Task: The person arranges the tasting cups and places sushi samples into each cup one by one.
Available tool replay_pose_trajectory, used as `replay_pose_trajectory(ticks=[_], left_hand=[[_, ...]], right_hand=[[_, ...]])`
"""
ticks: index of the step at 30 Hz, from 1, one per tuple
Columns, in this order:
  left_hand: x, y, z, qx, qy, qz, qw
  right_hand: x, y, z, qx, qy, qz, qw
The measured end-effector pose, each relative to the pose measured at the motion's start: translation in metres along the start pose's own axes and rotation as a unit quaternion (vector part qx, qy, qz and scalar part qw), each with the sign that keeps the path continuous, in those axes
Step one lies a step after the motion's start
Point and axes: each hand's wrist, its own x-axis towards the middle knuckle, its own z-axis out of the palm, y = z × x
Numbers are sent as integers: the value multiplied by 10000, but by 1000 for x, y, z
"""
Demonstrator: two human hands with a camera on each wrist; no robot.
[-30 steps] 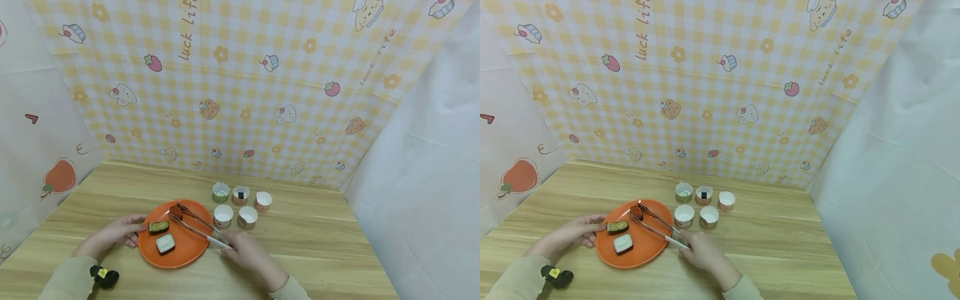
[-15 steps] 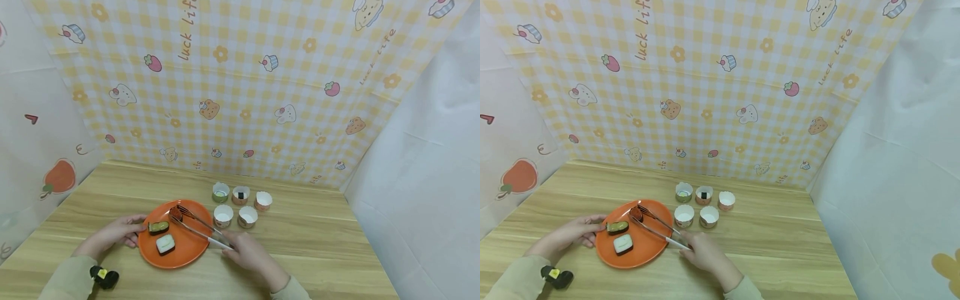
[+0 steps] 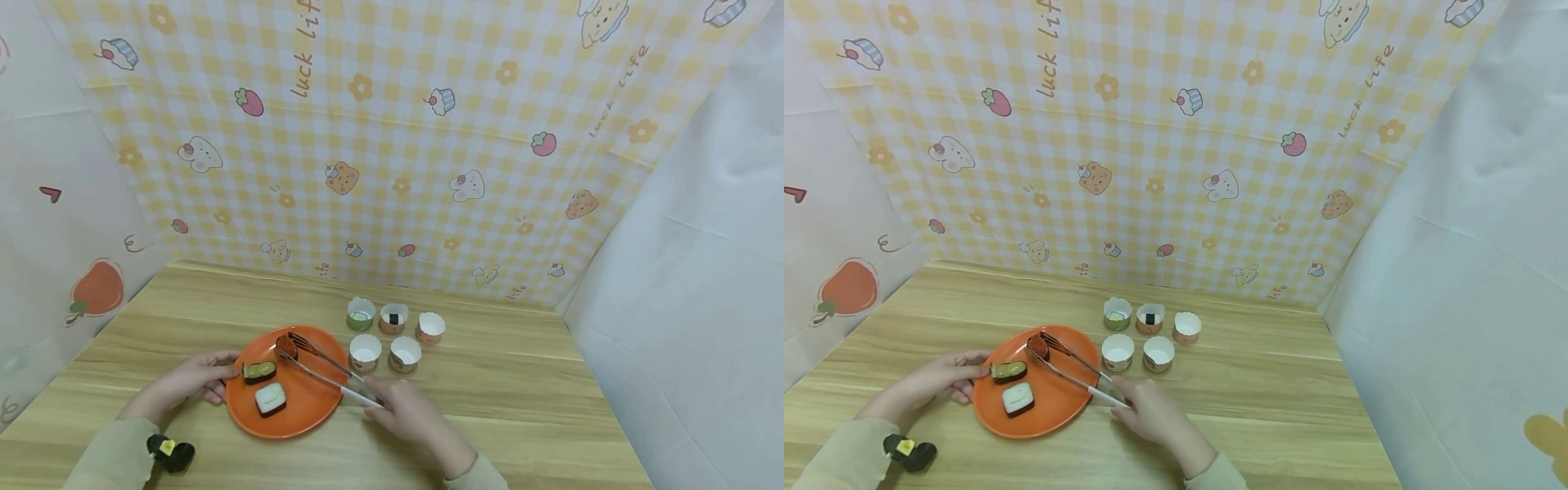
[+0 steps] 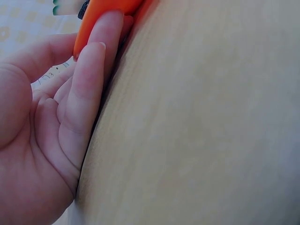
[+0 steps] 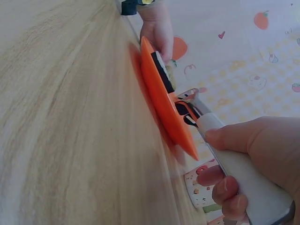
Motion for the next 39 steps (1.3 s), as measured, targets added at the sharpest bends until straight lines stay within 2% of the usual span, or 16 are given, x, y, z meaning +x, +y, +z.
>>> replay_pose_trajectory(ticks=[13, 28, 39], left_hand=[[-1, 1, 0, 15, -45, 75, 10000], [-1, 1, 1, -44, -79, 120, 9999], [-1, 0, 1, -27, -27, 90, 10000]], right_hand=[[-4, 1, -11, 75, -20, 234, 9997], [-13, 4, -23, 337, 164, 75, 9993], [-20, 6, -36, 548, 150, 209, 9982]])
